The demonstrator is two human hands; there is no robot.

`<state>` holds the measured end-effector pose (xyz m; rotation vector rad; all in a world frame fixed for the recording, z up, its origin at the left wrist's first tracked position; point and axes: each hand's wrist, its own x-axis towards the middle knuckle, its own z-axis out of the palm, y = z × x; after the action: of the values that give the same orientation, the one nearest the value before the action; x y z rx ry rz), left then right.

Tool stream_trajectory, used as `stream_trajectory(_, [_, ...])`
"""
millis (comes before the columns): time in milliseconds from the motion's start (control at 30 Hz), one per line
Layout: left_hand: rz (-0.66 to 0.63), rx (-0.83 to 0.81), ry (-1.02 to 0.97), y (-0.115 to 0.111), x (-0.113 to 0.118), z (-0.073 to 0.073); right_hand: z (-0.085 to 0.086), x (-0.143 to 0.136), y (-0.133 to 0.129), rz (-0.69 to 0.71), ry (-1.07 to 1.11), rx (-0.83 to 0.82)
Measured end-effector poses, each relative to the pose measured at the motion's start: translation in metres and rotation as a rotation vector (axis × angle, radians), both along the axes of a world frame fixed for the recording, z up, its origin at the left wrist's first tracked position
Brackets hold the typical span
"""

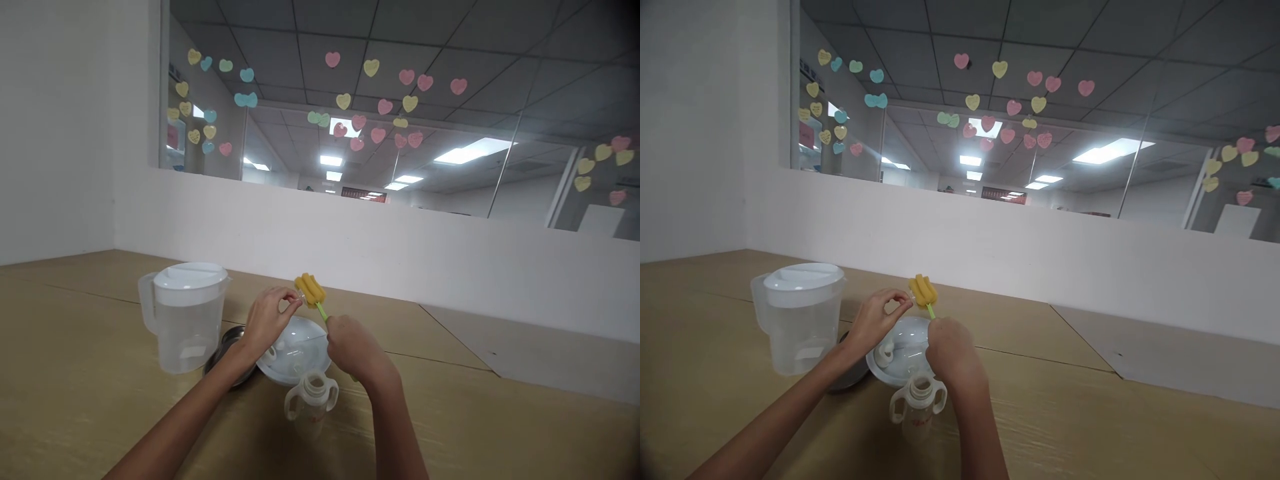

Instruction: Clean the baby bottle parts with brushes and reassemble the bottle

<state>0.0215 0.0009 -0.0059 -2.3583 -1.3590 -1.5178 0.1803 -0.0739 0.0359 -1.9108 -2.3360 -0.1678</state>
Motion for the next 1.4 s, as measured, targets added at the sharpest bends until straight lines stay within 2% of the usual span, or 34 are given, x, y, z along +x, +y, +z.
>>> stream_trajectory(367, [0.025,-0.028,-0.015,-0.001,-0.014,0.007,-0.002,-0.004,0.0,0.023,0.002,-0.019])
stream_trajectory(600, [0.025,0.107,-0.026,-0.022,-0.012,0.023,-0.001,0.001,-0.002,0.013,0.023,0.014])
stream_trajectory(867, [0.028,0.2,-0.024,-0.037,-0.01,0.032,0.015,0.001,-0.043,-0.127,0.076,0.069])
stream_trajectory(967, [0.034,0.226,-0.012,-0.041,-0.004,0.032,0.015,-0.009,-0.049,-0.109,0.075,0.076])
stream_trajectory(1133, [0.039,0.188,0.086,-0.041,0.003,0.024,0.008,-0.02,-0.044,-0.018,0.017,0.066])
stream_trajectory(1300, [0.081,0.152,0.103,-0.027,-0.004,0.018,0.005,-0.004,-0.034,0.026,-0.023,0.034])
stream_trajectory(1400, [0.061,0.117,0.062,-0.018,-0.012,0.016,0.006,0.007,-0.034,0.045,0.022,-0.022])
